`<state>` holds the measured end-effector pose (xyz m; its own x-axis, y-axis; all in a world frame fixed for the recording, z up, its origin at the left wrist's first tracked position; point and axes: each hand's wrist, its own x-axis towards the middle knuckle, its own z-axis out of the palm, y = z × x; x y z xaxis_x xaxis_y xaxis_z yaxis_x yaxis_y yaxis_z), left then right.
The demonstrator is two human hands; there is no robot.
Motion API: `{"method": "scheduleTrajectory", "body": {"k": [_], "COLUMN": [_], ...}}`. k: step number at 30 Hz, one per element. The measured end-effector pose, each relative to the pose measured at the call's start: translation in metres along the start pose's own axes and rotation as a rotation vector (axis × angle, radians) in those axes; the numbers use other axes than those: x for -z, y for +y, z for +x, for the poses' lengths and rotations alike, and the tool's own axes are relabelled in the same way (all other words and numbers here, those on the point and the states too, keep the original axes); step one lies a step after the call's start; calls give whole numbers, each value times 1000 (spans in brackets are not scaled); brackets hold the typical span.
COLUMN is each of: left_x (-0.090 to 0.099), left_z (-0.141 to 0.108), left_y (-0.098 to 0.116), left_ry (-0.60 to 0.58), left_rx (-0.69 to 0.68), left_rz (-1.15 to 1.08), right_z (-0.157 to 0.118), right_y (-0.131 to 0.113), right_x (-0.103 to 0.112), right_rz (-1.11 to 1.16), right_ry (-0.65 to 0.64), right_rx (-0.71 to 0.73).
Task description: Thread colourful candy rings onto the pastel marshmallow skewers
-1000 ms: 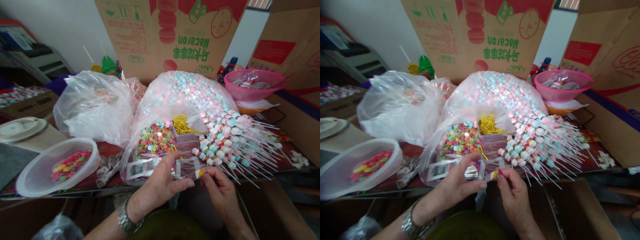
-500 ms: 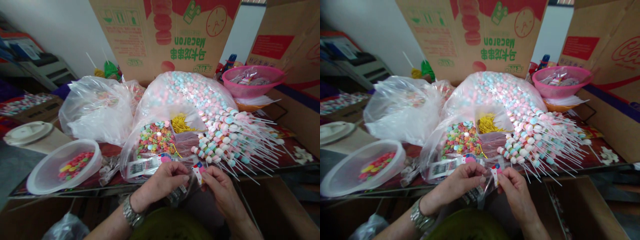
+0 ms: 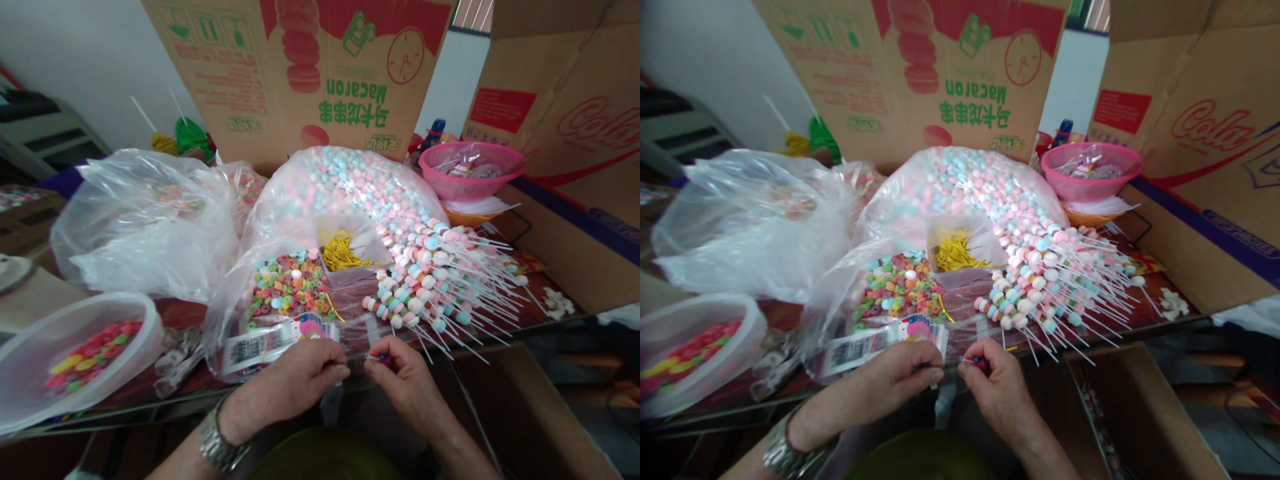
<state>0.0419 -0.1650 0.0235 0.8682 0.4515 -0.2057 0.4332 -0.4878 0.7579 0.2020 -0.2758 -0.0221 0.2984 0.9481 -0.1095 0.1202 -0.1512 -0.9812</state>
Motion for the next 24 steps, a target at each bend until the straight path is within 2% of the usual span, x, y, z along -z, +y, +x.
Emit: {"method": "scheduleTrajectory", "body": {"k": [3, 5, 6, 8, 10, 12, 15, 19, 22, 24], "left_x": [-10, -19, -23, -26, -23, -16, -10, -16, -18, -12], "left_z": [2, 5, 6, 8, 8, 6, 3, 0, -2, -5], "left_y": [0, -1, -2, -4, -5, -5, -6, -16, -27, -33], "left_ry": [163, 204, 200, 163, 110, 67, 58, 193, 327, 435], "left_rx": [68, 119, 131, 124, 96, 62, 1, -94, -200, -277], "left_rz": [1, -100, -153, -213, -224, -230, -204, -69, 103, 184], "right_z": [-2, -3, -3, -3, -3, -2, 0, 2, 10, 19], "right_y": [2, 0, -2, -7, -10, -11, -6, -2, -5, -7], "right_x": [-8, -8, -6, -2, 3, 5, 1, -1, 18, 42], "right_rz": [9, 27, 53, 124, 166, 134, -8, -218, -456, -789], "right_ry": [49, 81, 76, -17, -125, -143, -49, 64, 262, 429], "right_rx": [3, 6, 0, -31, -38, 2, 91, 175, 205, 239]}}
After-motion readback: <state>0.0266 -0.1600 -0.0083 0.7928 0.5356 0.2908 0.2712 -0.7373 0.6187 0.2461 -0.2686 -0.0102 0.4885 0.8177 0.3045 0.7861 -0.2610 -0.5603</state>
